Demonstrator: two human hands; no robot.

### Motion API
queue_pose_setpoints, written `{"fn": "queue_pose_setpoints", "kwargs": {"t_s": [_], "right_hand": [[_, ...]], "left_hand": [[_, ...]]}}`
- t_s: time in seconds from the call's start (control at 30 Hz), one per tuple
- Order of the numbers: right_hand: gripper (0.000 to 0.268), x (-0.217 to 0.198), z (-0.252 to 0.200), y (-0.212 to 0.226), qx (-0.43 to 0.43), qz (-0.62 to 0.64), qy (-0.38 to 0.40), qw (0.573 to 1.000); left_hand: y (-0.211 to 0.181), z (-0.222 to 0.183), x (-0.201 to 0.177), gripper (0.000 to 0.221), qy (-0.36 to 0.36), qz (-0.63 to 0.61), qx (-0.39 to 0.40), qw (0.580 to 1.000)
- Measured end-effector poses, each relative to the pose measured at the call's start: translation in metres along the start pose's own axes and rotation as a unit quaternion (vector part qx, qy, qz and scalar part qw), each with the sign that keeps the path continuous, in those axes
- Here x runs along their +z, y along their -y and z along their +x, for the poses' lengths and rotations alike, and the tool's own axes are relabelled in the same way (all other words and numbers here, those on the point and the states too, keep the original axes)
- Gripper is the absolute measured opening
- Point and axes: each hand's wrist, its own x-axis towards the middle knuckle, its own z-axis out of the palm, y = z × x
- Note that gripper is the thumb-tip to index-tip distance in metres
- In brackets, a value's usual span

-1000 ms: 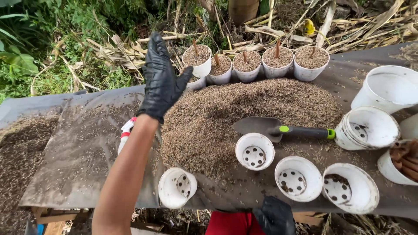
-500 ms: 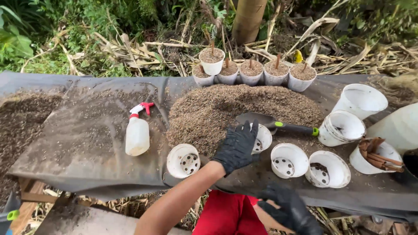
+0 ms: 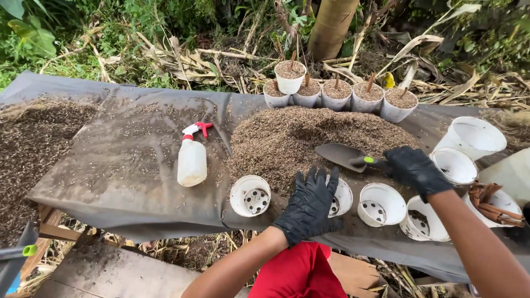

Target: Filling small plastic pots with soil using a hand trowel and compacting the soil with fingers.

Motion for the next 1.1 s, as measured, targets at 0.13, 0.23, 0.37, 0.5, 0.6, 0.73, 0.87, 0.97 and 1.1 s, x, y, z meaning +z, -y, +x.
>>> {"fn": "queue_pose_setpoints", "kwargs": {"t_s": [0.13, 0.23, 0.37, 0.5, 0.6, 0.73, 0.87, 0.97, 1.1], "right_hand": [[0.022, 0.052, 0.05, -0.033, -0.055, -0.115, -0.099, 0.987], [0.02, 0.043, 0.032, -0.019, -0.055, -0.061, -0.118, 0.99], [0.036, -0.051, -0.038, 0.031, -0.013, 0.162, -0.049, 0.985], [0.041, -0.061, -0.028, -0.005, -0.035, 0.089, -0.067, 0.993], [0.043, -0.097, -0.038, -0.003, 0.063, 0.238, -0.115, 0.962], [0.038, -0.086, -0.004, -0.035, 0.063, -0.126, -0.227, 0.964], [0.027, -0.076, 0.025, -0.043, 0.003, -0.123, -0.157, 0.98], [0.039, -0.092, 0.019, 0.003, 0.011, 0.089, -0.121, 0.989], [0.024, -0.082, 0.032, 0.016, -0.011, 0.219, -0.108, 0.97]], "left_hand": [[0.029, 0.007, -0.055, 0.122, 0.073, -0.225, -0.025, 0.971], [0.06, 0.027, -0.085, 0.103, 0.034, -0.38, -0.038, 0.924], [0.119, 0.062, -0.072, 0.094, 0.104, -0.389, -0.093, 0.911], [0.165, 0.1, -0.05, 0.088, 0.099, -0.366, -0.111, 0.919], [0.184, 0.126, -0.025, 0.089, 0.162, -0.283, -0.173, 0.93], [0.198, 0.143, 0.012, 0.1, 0.202, -0.227, -0.206, 0.93], [0.181, 0.153, 0.025, 0.072, 0.223, -0.219, -0.208, 0.927], [0.177, 0.164, 0.046, 0.054, 0.174, -0.244, -0.179, 0.937], [0.164, 0.181, 0.08, 0.027, 0.133, -0.341, -0.164, 0.916]]}}
